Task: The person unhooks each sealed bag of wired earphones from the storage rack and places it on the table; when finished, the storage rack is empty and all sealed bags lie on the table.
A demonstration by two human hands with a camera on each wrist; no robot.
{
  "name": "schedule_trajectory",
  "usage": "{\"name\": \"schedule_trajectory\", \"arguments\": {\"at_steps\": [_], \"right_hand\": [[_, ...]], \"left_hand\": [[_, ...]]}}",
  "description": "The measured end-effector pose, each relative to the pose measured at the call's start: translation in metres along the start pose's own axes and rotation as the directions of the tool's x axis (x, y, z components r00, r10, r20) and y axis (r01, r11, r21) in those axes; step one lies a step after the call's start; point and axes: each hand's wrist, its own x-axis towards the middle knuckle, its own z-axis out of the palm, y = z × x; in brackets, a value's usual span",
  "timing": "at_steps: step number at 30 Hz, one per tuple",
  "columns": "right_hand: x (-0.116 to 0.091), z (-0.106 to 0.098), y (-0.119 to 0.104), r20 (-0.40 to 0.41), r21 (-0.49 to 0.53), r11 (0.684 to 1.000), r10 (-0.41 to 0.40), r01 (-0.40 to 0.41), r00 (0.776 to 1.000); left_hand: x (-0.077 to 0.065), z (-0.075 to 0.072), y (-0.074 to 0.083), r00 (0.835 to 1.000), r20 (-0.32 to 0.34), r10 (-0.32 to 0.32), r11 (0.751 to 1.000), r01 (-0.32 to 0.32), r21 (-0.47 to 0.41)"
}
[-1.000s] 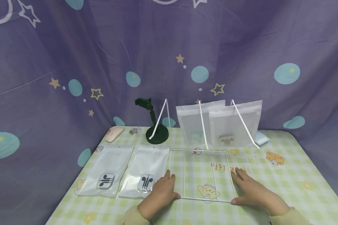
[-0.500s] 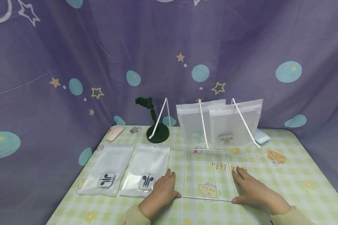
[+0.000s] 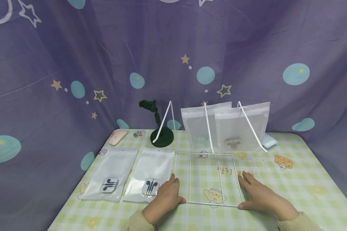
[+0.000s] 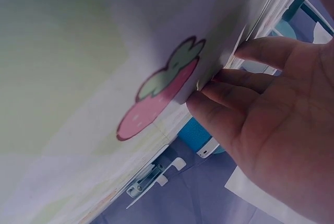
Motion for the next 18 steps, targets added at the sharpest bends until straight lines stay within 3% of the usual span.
{"name": "schedule_trajectory", "arguments": {"at_steps": [18], "right_hand": [[-0.0006, -0.0014, -0.0016, 0.009, 0.017, 1.0, 0.0, 0.0, 1.0]], "left_hand": [[-0.0012, 0.0027, -0.0015, 1.0, -0.002, 0.018, 1.0, -0.018, 0.002]]}}
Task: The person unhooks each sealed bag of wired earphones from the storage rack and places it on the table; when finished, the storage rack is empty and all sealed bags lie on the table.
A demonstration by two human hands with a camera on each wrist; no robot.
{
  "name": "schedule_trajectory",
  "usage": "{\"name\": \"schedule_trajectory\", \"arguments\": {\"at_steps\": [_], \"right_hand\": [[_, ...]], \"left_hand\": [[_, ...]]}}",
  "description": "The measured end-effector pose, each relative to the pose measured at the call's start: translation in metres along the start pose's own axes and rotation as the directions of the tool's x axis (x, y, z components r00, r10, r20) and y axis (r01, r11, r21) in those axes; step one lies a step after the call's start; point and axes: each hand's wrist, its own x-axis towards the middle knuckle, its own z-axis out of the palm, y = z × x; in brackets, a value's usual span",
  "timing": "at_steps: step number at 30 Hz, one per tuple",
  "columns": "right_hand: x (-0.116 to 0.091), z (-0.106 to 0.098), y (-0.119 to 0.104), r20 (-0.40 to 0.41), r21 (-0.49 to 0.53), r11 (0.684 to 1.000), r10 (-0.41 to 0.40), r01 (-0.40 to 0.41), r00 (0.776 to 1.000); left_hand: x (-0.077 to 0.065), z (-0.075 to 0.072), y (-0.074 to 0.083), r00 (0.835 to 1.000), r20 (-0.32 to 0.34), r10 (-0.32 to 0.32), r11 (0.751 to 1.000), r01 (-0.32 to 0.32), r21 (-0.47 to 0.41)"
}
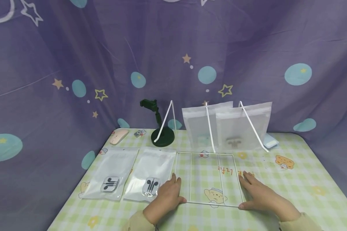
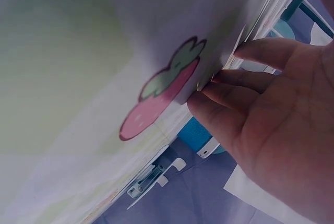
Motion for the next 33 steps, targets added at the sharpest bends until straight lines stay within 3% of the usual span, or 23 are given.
{"name": "schedule_trajectory", "arguments": {"at_steps": [9, 15, 24, 29, 31, 33], "right_hand": [[-0.002, -0.002, 0.0, 0.004, 0.042, 0.999, -0.015, 0.015, 1.0], [0.001, -0.007, 0.008, 0.002, 0.113, 0.993, 0.017, -0.017, 1.0], [0.008, -0.019, 0.022, -0.148, 0.223, 0.974, 0.084, -0.05, 0.985], [0.011, -0.035, 0.028, -0.268, 0.279, 0.955, 0.178, -0.101, 0.947], [0.012, -0.041, 0.03, -0.34, 0.302, 0.946, 0.221, -0.117, 0.914], [0.013, -0.046, 0.033, -0.424, 0.339, 0.932, 0.27, -0.125, 0.865]], "left_hand": [[-0.003, 0.003, -0.002, 1.0, -0.007, -0.024, 0.999, 0.024, -0.037], [-0.004, 0.004, -0.003, 0.999, -0.019, -0.032, 0.999, 0.031, -0.025], [-0.001, 0.003, -0.002, 0.999, 0.002, -0.042, 0.998, 0.042, -0.056], [0.0, 0.004, -0.003, 0.998, 0.008, -0.058, 0.996, 0.059, -0.073], [0.001, 0.004, -0.003, 0.998, 0.005, -0.063, 0.995, 0.063, -0.077], [0.001, 0.003, -0.003, 0.998, -0.001, -0.064, 0.995, 0.063, -0.08]]}}
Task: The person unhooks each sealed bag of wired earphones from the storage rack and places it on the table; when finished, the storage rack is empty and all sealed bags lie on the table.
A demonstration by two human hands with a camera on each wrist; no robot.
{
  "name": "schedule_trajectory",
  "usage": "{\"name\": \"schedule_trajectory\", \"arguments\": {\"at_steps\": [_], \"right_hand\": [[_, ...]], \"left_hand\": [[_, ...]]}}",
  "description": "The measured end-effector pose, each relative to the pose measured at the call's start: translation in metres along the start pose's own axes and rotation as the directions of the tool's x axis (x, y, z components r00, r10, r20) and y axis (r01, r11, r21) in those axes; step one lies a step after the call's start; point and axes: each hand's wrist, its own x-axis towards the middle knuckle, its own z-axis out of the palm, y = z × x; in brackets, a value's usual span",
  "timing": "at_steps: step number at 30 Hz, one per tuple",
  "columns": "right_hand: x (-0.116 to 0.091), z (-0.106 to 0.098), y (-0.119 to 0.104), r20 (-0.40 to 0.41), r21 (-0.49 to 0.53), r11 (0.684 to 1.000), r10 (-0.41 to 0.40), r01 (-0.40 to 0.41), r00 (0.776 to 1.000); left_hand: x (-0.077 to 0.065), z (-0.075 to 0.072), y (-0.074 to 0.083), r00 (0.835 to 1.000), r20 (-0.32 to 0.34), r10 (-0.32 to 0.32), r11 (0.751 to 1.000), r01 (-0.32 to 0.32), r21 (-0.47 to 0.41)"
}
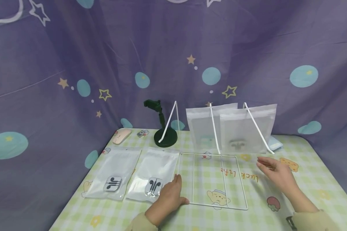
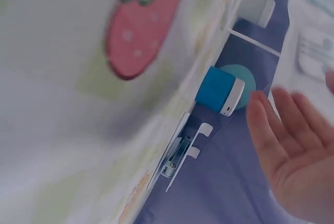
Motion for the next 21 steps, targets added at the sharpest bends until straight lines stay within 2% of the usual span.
{"name": "schedule_trajectory", "arguments": {"at_steps": [3, 6, 8, 12, 19, 21], "right_hand": [[0.007, -0.006, 0.001, -0.152, 0.095, 0.994, 0.063, -0.049, 0.986], [0.015, -0.011, 0.002, -0.219, 0.219, 0.972, 0.13, -0.081, 0.967], [0.021, -0.013, 0.003, -0.213, 0.292, 0.953, 0.15, -0.084, 0.965], [0.033, -0.017, 0.006, -0.159, 0.4, 0.915, 0.117, -0.044, 0.98], [0.049, -0.021, 0.007, -0.092, 0.593, 0.805, 0.067, 0.001, 0.994], [0.052, -0.022, 0.006, -0.08, 0.605, 0.796, 0.053, 0.007, 0.995]], "left_hand": [[0.0, -0.001, 0.0, 1.0, -0.005, 0.003, 1.0, -0.003, -0.002], [-0.001, -0.002, 0.001, 1.0, -0.004, 0.005, 1.0, -0.005, -0.011], [-0.001, -0.002, 0.001, 1.0, -0.003, 0.005, 1.0, -0.005, -0.015], [0.0, -0.002, 0.0, 1.0, -0.005, 0.014, 1.0, -0.014, -0.006], [0.0, -0.003, 0.001, 1.0, -0.003, 0.021, 1.0, -0.021, 0.004], [0.0, -0.003, 0.001, 1.0, -0.002, 0.021, 1.0, -0.021, 0.002]]}}
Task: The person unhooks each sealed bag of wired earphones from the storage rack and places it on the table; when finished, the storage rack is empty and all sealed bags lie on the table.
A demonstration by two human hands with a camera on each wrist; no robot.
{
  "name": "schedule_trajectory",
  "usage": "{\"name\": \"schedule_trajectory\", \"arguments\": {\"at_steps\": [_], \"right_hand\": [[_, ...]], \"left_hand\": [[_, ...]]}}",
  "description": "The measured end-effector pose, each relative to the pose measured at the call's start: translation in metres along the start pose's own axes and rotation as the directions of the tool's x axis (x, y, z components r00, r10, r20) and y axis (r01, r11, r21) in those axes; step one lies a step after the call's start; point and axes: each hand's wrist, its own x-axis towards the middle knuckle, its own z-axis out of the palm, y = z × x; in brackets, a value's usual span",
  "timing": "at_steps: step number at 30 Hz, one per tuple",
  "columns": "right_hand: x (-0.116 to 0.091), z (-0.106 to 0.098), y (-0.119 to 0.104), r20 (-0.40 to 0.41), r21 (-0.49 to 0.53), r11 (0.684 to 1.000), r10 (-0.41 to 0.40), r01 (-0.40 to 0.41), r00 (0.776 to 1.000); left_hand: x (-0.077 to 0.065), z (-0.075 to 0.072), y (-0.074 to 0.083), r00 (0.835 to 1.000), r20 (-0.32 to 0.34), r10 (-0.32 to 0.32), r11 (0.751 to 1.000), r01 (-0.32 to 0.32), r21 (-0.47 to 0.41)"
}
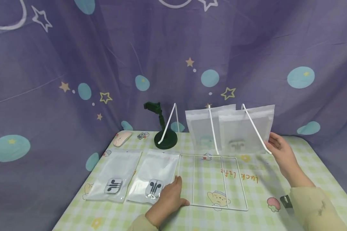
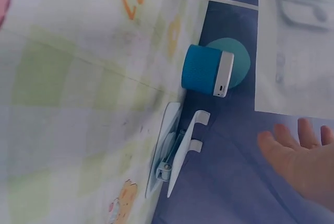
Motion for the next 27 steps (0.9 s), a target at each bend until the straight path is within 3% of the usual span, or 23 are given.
{"name": "schedule_trajectory", "arguments": {"at_steps": [10, 12, 14, 20, 22, 27], "right_hand": [[0.006, 0.006, 0.004, 0.015, 0.044, 0.999, 0.009, -0.01, 1.0], [0.003, 0.01, -0.001, 0.012, 0.007, 1.0, 0.016, -0.016, 1.0], [0.005, 0.007, 0.007, 0.03, 0.064, 0.998, -0.001, -0.001, 1.0], [0.003, 0.008, 0.01, 0.035, 0.027, 0.999, 0.021, -0.022, 0.999], [0.001, 0.01, 0.004, 0.004, -0.042, 0.998, 0.047, -0.047, 0.999], [-0.002, 0.01, 0.0, 0.004, -0.04, 0.998, 0.051, -0.051, 0.999]], "left_hand": [[0.001, 0.003, -0.003, 1.0, -0.003, -0.002, 1.0, 0.002, -0.01], [0.001, 0.003, -0.003, 1.0, 0.001, -0.003, 1.0, 0.003, -0.013], [0.001, 0.004, -0.004, 1.0, 0.002, -0.003, 1.0, 0.003, -0.011], [0.002, 0.005, -0.004, 1.0, 0.001, 0.001, 1.0, -0.001, -0.011], [0.002, 0.006, -0.005, 1.0, 0.003, 0.0, 1.0, 0.0, -0.015], [0.001, 0.005, -0.005, 1.0, -0.001, -0.003, 1.0, 0.003, -0.013]]}}
